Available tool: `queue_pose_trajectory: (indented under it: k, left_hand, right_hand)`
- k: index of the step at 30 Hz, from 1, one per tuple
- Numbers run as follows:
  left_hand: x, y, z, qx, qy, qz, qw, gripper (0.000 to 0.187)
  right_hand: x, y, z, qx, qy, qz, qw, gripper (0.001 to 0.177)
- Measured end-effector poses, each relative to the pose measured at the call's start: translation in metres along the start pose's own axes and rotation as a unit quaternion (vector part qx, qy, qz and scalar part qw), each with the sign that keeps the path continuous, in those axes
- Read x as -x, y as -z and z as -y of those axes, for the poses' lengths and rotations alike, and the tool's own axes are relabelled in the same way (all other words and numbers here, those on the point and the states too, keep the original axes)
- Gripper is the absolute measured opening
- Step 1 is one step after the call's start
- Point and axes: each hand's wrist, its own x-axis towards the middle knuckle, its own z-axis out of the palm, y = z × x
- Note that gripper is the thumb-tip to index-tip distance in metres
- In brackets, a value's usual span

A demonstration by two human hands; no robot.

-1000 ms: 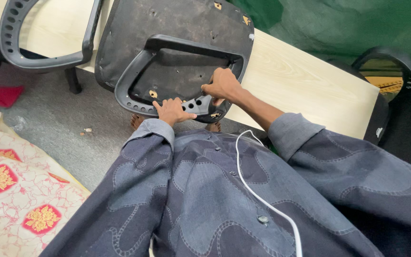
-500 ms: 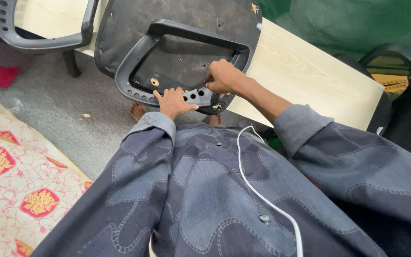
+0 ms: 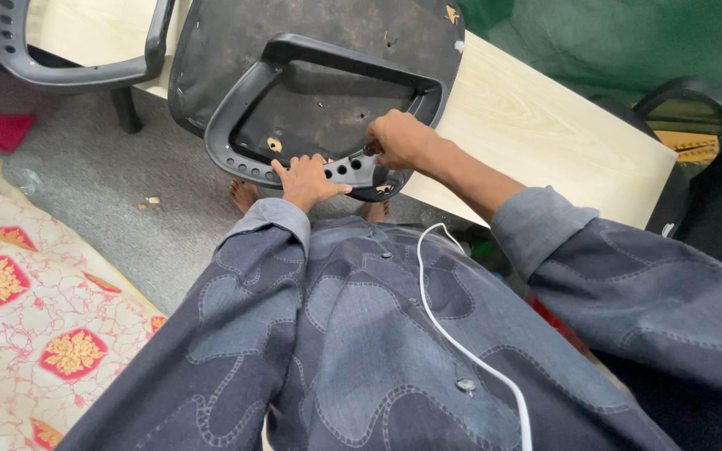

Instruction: The person uses a screwdriver to attach a black plastic chair frame to a padded chair seat. They align the frame, insert screws, and tighten them to secure the components together.

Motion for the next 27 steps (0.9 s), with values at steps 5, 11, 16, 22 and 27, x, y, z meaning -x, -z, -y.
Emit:
queue_pose_trajectory:
  k: [5, 11, 16, 22, 27]
  left_hand:
    - [0.001, -0.001, 0.001, 0.008, 0.0, -0.003, 1.0, 0.089]
    - [0.002, 0.0, 0.0, 0.008, 0.005, -0.001, 1.0, 0.088]
    - [0.002, -0.001, 0.0, 0.008, 0.003, -0.004, 1.0, 0.088]
    - [0.001, -0.002, 0.001, -0.001, -0.001, -0.004, 1.0, 0.088]
    - [0.008, -0.004, 0.0, -0.001, -0.01, -0.055, 0.998, 0.087]
  right_hand:
    - [-0.002, -0.011, -0.004, 0.037, 0.006, 0.012, 0.999, 0.016]
    - [-0.01, -0.011, 0.002, -0.099, -0.206, 0.029, 0.973, 0.021]
    - [-0.013, -0.008, 0.007, -0.177, -0.287, 0.055, 0.94, 0.022]
    - [-0.006, -0.008, -0.003, 0.007, -0.039, 0.044, 0.998, 0.021]
    - [-0.003, -0.006, 0.002, 0.053, 0.028, 0.043, 0.997, 0.029]
